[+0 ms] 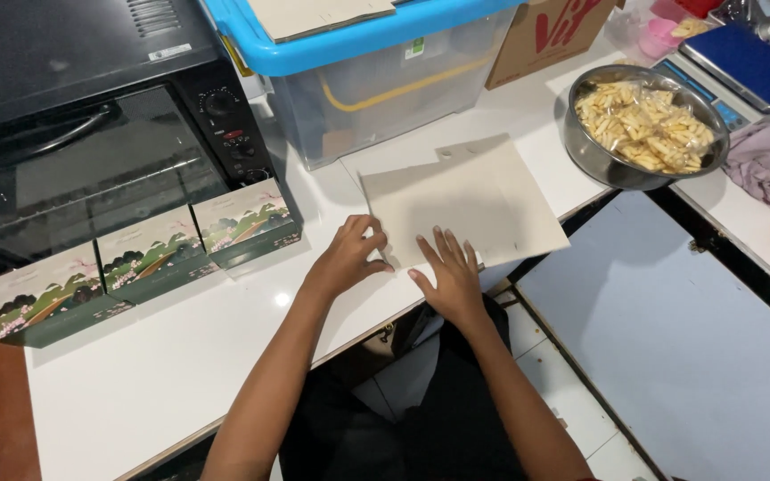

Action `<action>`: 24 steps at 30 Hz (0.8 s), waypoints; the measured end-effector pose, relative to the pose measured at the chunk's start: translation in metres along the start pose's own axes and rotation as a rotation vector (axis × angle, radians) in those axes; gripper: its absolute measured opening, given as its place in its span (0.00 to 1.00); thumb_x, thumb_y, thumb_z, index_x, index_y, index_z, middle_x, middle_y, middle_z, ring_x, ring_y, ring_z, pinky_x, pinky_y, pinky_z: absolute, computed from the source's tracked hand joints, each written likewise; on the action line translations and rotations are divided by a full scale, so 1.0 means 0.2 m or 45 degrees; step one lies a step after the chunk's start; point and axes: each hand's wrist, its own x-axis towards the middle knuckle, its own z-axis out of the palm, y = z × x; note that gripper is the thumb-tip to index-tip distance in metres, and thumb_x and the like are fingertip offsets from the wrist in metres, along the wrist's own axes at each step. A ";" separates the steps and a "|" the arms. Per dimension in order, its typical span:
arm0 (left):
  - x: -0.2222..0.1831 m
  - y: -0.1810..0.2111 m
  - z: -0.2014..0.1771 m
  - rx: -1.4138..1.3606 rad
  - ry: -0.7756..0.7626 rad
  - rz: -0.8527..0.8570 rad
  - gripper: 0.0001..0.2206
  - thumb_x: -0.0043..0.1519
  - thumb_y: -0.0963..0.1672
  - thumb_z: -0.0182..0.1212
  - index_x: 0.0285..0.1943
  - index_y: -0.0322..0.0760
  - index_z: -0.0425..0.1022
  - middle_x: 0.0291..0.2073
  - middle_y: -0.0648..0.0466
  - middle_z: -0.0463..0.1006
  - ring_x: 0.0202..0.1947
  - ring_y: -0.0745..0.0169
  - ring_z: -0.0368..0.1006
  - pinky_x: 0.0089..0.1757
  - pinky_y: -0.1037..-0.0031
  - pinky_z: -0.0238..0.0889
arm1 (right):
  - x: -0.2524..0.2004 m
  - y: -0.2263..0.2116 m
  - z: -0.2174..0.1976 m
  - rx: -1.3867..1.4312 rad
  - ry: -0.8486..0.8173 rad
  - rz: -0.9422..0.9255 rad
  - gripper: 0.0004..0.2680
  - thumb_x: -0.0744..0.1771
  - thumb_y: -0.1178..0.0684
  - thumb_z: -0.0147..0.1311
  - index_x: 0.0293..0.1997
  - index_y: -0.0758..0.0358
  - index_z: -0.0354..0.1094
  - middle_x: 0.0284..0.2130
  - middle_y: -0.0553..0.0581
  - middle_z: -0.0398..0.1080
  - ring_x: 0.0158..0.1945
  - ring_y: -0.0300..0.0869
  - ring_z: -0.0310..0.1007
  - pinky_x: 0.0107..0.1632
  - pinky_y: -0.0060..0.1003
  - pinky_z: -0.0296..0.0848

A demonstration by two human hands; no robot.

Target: Assembling a small cardboard box by folding flaps and tucking edges from a flat template.

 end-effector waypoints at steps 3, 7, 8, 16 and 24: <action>0.01 0.01 0.00 0.202 -0.011 -0.006 0.14 0.55 0.47 0.74 0.46 0.48 0.75 0.44 0.60 0.73 0.59 0.60 0.66 0.60 0.58 0.55 | 0.00 0.02 0.01 -0.038 0.044 0.040 0.23 0.70 0.35 0.47 0.74 0.49 0.56 0.71 0.66 0.53 0.76 0.58 0.47 0.73 0.64 0.39; 0.00 0.01 0.02 0.247 -0.068 0.023 0.13 0.57 0.47 0.71 0.49 0.47 0.79 0.37 0.60 0.81 0.49 0.66 0.75 0.60 0.62 0.53 | 0.00 0.05 0.01 0.004 0.047 0.084 0.23 0.68 0.35 0.52 0.71 0.49 0.62 0.70 0.64 0.57 0.75 0.57 0.50 0.73 0.62 0.41; 0.00 0.02 -0.01 0.246 -0.066 0.025 0.13 0.57 0.47 0.71 0.49 0.47 0.79 0.37 0.60 0.81 0.49 0.66 0.75 0.60 0.62 0.53 | 0.01 0.06 0.01 0.002 0.048 0.085 0.23 0.68 0.35 0.52 0.71 0.49 0.62 0.70 0.64 0.57 0.75 0.57 0.50 0.73 0.62 0.41; -0.01 0.00 -0.01 -0.242 0.092 -0.268 0.13 0.61 0.42 0.65 0.55 0.44 0.73 0.26 0.52 0.78 0.29 0.57 0.77 0.37 0.69 0.71 | 0.01 0.11 0.05 0.080 0.074 0.097 0.20 0.68 0.36 0.54 0.66 0.48 0.67 0.66 0.62 0.62 0.74 0.56 0.52 0.74 0.62 0.39; 0.01 0.10 0.00 -0.114 0.011 -0.183 0.20 0.65 0.36 0.54 0.64 0.47 0.70 0.63 0.49 0.70 0.69 0.49 0.60 0.66 0.55 0.50 | 0.06 0.27 0.09 0.136 0.029 -0.006 0.17 0.66 0.38 0.61 0.58 0.48 0.73 0.59 0.59 0.70 0.71 0.53 0.60 0.74 0.58 0.47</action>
